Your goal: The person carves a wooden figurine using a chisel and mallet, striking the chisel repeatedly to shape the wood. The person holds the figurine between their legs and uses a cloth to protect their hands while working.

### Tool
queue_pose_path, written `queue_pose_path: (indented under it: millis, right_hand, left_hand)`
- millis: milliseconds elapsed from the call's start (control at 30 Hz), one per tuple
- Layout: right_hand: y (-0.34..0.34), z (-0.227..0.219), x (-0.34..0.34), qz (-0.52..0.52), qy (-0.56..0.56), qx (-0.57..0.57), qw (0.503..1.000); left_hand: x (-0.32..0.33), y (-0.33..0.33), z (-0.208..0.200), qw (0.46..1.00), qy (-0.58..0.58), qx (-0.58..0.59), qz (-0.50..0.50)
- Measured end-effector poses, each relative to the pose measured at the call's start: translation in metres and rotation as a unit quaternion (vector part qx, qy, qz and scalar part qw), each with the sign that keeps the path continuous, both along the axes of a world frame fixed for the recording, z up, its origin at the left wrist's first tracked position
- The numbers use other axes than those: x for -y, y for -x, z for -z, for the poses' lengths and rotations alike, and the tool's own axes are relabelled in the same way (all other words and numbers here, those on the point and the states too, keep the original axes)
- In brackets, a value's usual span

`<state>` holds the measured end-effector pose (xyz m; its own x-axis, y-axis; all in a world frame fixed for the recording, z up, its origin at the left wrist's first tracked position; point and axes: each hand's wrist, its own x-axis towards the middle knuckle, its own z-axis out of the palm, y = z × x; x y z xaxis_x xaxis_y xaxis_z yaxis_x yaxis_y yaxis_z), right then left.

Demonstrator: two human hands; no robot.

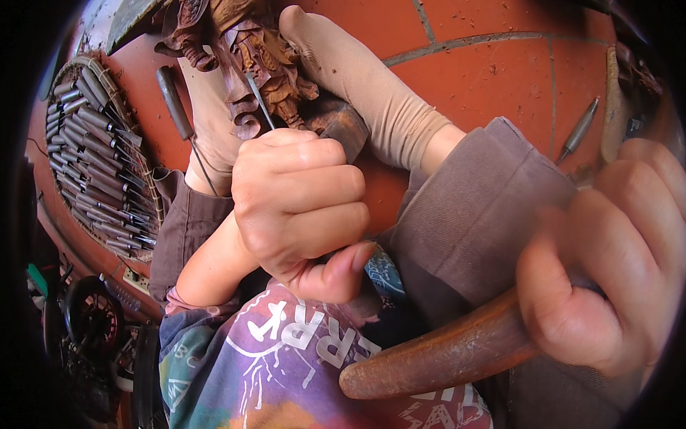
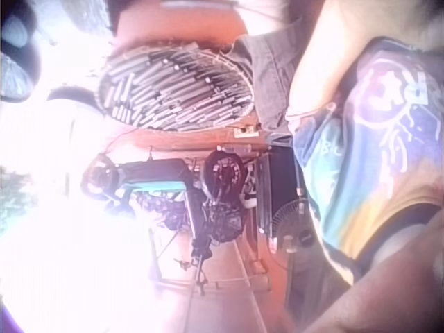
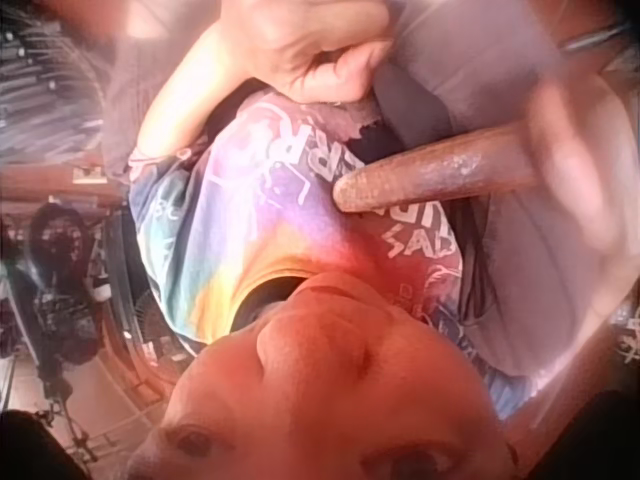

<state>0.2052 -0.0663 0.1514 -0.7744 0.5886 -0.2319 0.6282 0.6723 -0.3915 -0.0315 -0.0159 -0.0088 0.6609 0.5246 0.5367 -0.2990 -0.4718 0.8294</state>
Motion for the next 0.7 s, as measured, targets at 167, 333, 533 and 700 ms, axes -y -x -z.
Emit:
queue_pose_path:
  millis: [167,333,533,700]
  right_hand:
    - [0.004,0.005,-0.003,0.013,-0.002,-0.024,1.000]
    - [-0.002,-0.001,0.002,0.010,0.013,0.002,1.000]
    - [0.006,-0.004,0.000,0.039,0.025,0.026,0.999]
    - [0.011,-0.005,0.002,0.068,0.028,0.040,0.996]
  left_hand:
    - [0.000,0.000,0.000,1.000,-0.003,0.012,-0.003]
    - [-0.002,0.004,-0.002,1.000,-0.001,-0.006,0.011]
    - [-0.003,0.004,-0.001,1.000,-0.003,-0.011,0.010]
    - [-0.002,0.004,0.000,1.000,0.002,-0.013,0.012]
